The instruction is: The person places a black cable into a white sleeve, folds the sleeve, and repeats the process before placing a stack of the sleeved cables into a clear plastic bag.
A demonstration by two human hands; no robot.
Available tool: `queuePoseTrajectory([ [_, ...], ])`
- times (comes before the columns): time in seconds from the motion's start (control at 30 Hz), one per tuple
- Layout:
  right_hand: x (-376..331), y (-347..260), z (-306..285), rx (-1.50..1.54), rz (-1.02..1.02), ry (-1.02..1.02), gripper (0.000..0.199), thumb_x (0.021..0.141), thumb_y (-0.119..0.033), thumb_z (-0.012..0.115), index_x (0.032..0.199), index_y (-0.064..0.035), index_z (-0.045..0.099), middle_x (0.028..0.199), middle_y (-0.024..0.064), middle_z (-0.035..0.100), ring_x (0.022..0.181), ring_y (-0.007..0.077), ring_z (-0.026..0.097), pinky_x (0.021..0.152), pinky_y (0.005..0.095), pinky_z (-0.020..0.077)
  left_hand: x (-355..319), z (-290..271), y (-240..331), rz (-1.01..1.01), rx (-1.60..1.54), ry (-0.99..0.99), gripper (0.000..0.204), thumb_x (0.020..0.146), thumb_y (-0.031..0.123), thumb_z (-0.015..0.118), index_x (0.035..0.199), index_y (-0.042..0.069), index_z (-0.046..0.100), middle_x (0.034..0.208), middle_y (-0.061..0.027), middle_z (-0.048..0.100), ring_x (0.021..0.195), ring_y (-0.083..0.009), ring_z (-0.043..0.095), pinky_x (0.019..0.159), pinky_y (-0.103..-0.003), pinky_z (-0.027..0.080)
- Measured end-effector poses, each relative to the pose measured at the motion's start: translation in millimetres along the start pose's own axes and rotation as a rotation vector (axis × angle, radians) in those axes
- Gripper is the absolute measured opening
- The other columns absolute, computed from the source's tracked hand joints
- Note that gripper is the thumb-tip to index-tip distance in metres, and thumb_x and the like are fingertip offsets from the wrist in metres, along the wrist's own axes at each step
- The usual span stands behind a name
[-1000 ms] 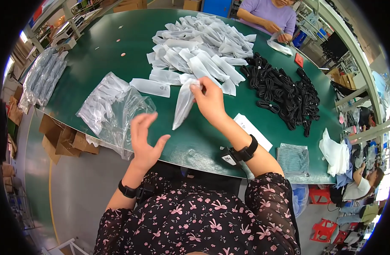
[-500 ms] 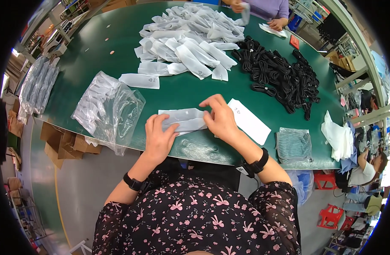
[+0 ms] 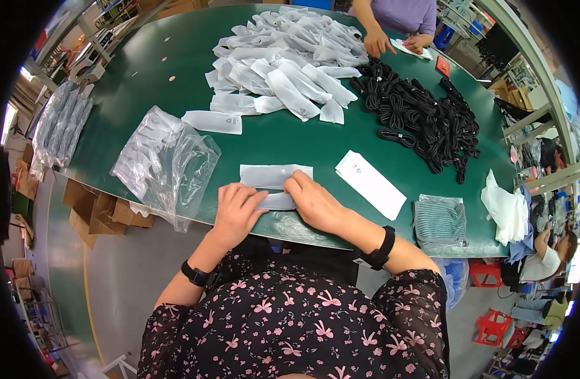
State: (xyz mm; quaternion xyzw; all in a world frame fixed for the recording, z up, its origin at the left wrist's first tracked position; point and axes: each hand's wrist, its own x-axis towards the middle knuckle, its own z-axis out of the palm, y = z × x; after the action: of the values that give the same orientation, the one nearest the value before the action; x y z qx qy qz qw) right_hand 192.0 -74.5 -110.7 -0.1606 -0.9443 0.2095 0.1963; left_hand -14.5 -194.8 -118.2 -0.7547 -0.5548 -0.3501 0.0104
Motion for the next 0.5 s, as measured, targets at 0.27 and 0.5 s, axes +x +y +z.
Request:
queuePoseTrajectory([
  [0.27, 40, -3, -48, 0.280, 0.405, -0.043, 0.032, 0.073, 0.001, 0.071, 0.100, -0.0007, 0.055, 0.102, 0.0172, 0.055, 0.078, 0.0293, 0.061, 0.068, 0.0370, 0.0515, -9, 6, -5, -0.017, -0.174, -0.146, 0.030, 0.071, 0.005, 0.073, 0.100, 0.005, 0.066, 0.103, -0.0112, 0.052, 0.101, -0.0279, 0.050, 0.085, -0.042, 0.040],
  [0.5, 34, 27, -13, 0.246, 0.263, -0.094, 0.026, 0.075, 0.001, 0.067, 0.099, -0.0011, 0.056, 0.098, 0.0174, 0.058, 0.079, 0.0311, 0.061, 0.071, 0.0363, 0.0512, 14, -15, 4, 0.029, -0.001, -0.012, 0.028, 0.071, 0.001, 0.072, 0.098, 0.004, 0.065, 0.112, -0.0156, 0.052, 0.105, -0.0331, 0.051, 0.093, -0.040, 0.042],
])
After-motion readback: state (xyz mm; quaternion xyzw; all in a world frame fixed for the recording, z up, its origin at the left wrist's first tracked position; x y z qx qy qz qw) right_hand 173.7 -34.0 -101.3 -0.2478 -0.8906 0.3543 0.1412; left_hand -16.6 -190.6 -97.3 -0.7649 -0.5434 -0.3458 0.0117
